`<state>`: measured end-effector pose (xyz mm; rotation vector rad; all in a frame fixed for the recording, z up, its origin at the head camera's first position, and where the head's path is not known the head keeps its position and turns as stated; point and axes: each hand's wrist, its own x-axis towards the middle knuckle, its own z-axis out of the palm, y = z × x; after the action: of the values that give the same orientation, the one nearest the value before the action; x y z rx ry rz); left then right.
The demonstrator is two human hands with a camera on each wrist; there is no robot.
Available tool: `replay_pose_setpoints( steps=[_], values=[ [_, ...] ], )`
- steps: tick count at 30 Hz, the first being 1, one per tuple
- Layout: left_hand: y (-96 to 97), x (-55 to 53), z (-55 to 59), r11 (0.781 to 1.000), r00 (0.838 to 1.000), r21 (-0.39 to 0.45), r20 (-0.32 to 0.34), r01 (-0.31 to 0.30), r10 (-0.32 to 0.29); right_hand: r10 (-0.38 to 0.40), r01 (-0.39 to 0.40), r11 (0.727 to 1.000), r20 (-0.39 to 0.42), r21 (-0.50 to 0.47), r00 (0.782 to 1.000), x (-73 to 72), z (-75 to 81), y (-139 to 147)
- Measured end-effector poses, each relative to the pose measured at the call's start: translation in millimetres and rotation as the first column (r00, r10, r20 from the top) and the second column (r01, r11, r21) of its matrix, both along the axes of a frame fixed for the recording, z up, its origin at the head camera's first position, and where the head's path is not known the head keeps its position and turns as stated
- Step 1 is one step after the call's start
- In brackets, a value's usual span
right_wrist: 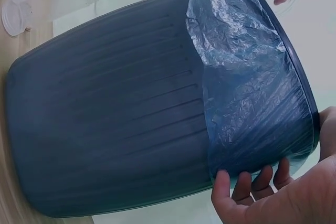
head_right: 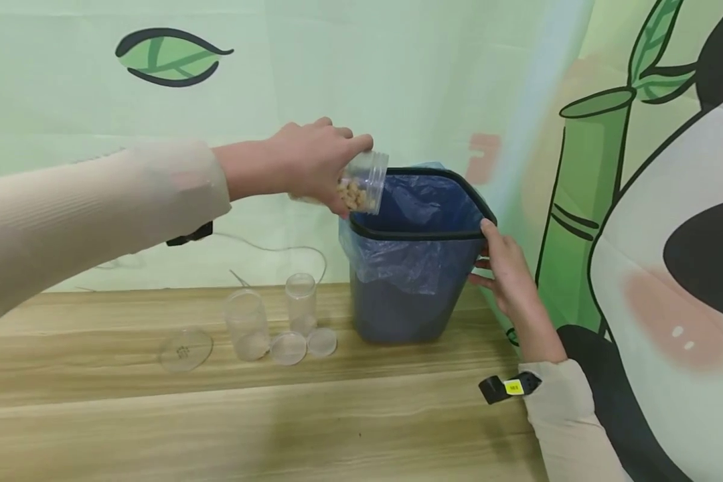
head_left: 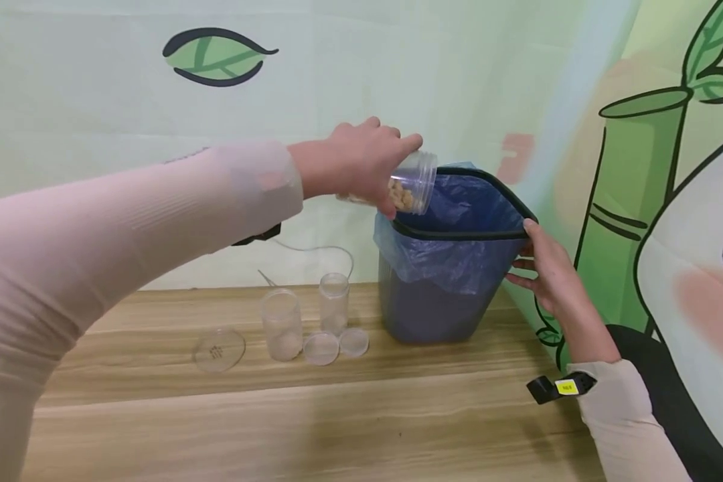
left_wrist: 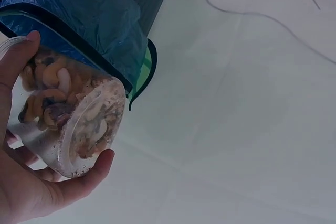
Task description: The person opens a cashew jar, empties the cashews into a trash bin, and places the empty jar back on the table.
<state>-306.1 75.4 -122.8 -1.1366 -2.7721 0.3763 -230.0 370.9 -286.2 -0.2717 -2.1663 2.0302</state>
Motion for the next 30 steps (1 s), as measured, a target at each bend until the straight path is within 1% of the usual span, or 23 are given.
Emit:
replay_pose_setpoints(
  steps=[7, 15, 21, 26, 30],
  values=[
    [-0.2, -1.6, -3.2, 1.000, 1.000, 0.001, 0.002, -0.011, 0.011, 0.007, -0.007, 1.000, 0.003, 0.021, 1.000, -2.0, 2.2, 0],
    [0.4, -0.5, -6.7, 1.000, 0.999, -0.019, -0.032, -0.010, 0.009, 0.023, -0.025, 0.998, 0.026, 0.065, 0.999, -2.1, 2.2, -1],
    [2.8, -1.3, -10.6, 0.999, 0.998, -0.047, -0.068, 0.004, -0.007, 0.019, -0.020, 0.998, 0.021, 0.056, 1.000, -0.7, -1.4, 0],
    [4.3, -2.0, -11.0, 0.997, 0.995, -0.077, -0.102, 0.009, -0.017, 0.015, -0.016, 0.999, 0.029, 0.045, 0.999, -0.8, -1.6, -1],
    [3.8, -2.6, -11.3, 0.996, 0.995, -0.091, -0.101, -0.001, -0.009, 0.018, -0.019, 0.999, 0.028, 0.032, 0.999, -1.1, -0.6, -2]
  ],
)
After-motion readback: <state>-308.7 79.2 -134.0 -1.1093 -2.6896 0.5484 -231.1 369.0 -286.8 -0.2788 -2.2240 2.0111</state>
